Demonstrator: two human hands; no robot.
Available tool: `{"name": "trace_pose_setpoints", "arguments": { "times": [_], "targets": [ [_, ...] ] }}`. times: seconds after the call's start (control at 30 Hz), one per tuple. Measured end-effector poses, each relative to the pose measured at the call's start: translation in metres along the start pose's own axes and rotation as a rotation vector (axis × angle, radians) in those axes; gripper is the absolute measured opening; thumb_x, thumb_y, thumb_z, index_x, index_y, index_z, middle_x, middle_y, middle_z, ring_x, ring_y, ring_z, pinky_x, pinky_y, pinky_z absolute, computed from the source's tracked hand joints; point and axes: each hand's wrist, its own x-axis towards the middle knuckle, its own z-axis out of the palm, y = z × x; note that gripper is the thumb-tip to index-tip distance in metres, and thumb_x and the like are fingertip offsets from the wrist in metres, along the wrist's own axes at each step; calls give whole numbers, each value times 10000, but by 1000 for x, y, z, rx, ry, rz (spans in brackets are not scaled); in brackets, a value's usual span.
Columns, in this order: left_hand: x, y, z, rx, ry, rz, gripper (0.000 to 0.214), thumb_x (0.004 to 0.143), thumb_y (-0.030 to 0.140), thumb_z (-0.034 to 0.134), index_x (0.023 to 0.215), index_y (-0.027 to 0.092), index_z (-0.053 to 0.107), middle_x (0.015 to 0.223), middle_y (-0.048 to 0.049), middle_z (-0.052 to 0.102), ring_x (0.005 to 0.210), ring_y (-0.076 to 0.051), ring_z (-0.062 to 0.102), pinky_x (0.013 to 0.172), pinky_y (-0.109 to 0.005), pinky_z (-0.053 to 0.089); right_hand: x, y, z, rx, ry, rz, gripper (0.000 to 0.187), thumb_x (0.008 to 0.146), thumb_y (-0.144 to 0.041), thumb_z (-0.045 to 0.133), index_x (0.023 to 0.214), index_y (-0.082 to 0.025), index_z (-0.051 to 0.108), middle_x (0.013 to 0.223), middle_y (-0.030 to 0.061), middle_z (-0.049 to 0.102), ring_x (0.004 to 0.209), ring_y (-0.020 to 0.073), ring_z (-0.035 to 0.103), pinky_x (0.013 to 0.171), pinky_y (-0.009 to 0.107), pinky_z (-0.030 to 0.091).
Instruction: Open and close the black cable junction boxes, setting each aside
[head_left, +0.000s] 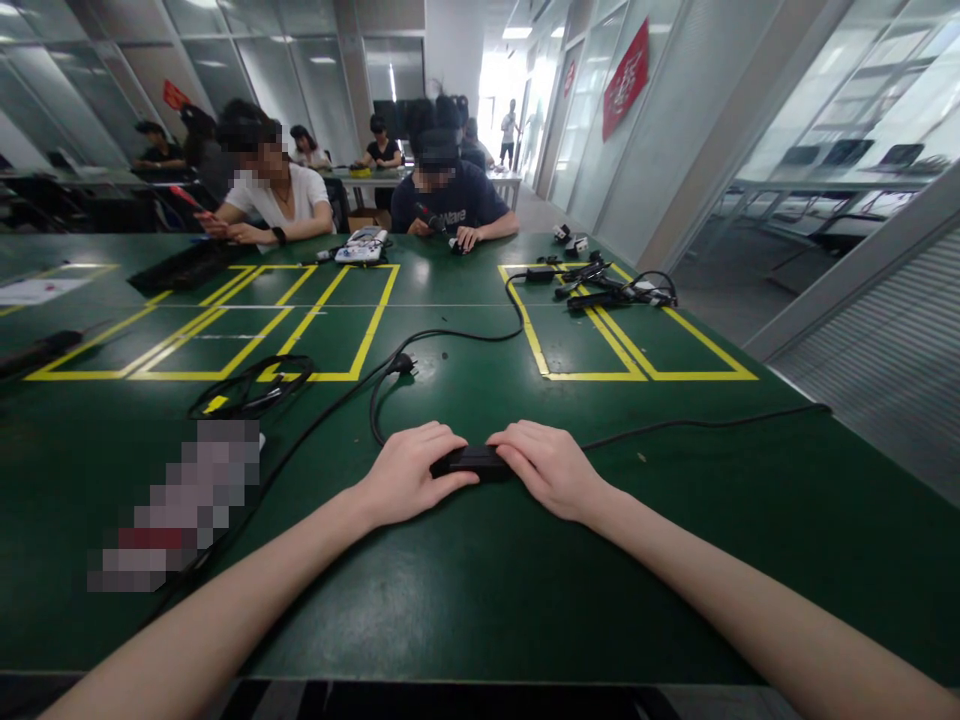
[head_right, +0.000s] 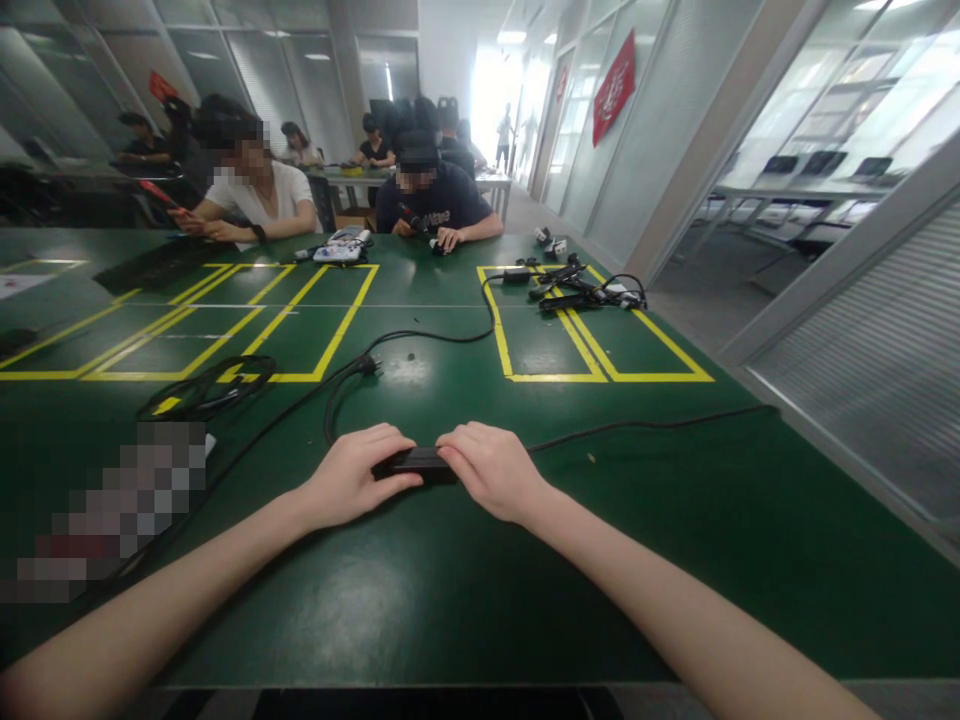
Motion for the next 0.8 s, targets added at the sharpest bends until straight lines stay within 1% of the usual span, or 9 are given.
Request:
{"name": "trace_pose_setpoints", "arguments": {
  "times": [0.07, 0.17, 0.27, 0.4, 0.5, 0.63, 0.7, 0.77, 0.8],
  "targets": [
    [0, 0, 0, 6, 7, 2, 353, 1019, 507, 600, 1072, 170, 694, 920, -59, 706, 822, -201, 653, 731, -303, 509, 0, 0, -1, 16, 31, 6, 329, 1108, -237, 346, 1053, -191, 668, 908, 73, 744, 818, 198, 693, 732, 321, 535],
    [1, 1, 0, 19, -3, -21, 364, 1042, 507, 554, 1076, 167, 681, 934, -61, 710, 832, -202, 661, 746, -307, 517, -1, 2, -2, 19, 80, 14, 268, 1071, -174, 390, 1033, -198, 653, 885, 65, 724, 788, 190, 679, 712, 308, 522],
    [2, 2, -1, 19, -29, -55, 368, 1064, 500, 507, 1076, 170, 669, 941, -54, 714, 829, -198, 668, 752, -304, 523, -1, 5, -4, 7, 181, -12, 254, 998, -73, 415, 927, -190, 630, 836, 61, 696, 752, 182, 642, 693, 296, 495],
    [3, 3, -1, 21, -61, -71, 381, 1074, 503, 477, 1083, 173, 667, 959, -54, 723, 835, -196, 679, 764, -308, 535, 1, 5, -10, -23, 308, -81, 332, 941, -2, 390, 719, -213, 518, 648, 14, 556, 607, 159, 494, 580, 284, 380],
    [2, 3, -1, 29, -67, -66, 397, 1070, 523, 477, 1078, 177, 673, 967, -55, 729, 853, -200, 689, 776, -311, 542, 1, 4, -14, -51, 371, -129, 358, 920, 7, 379, 656, -227, 439, 587, -2, 469, 560, 157, 398, 553, 303, 301],
    [2, 3, -1, 41, -69, -62, 416, 1066, 542, 477, 1086, 179, 681, 962, -57, 731, 863, -205, 695, 789, -314, 548, -1, 4, -15, -38, 354, -206, 346, 888, 5, 367, 641, -232, 413, 557, -12, 425, 529, 154, 364, 540, 312, 273],
    [2, 2, -1, 42, -73, -64, 419, 1064, 544, 480, 1088, 179, 684, 960, -58, 732, 865, -207, 697, 792, -314, 548, -2, 4, -14, -36, 319, -190, 309, 898, -51, 395, 652, -234, 434, 564, -12, 427, 525, 156, 379, 533, 313, 281],
    [2, 2, -1, 40, -78, -68, 418, 1063, 541, 484, 1089, 177, 688, 961, -61, 734, 869, -210, 700, 797, -314, 547, -2, 3, -13, -48, 287, -131, 195, 921, -181, 471, 740, -221, 531, 627, 7, 496, 572, 175, 455, 549, 316, 338],
    [2, 2, -1, 38, -80, -72, 418, 1063, 539, 486, 1091, 175, 689, 963, -62, 736, 872, -212, 702, 800, -315, 547, -2, 2, -12, -59, 261, -102, 131, 927, -269, 522, 848, -200, 599, 703, 33, 562, 635, 196, 518, 582, 325, 393]
  ]
}}
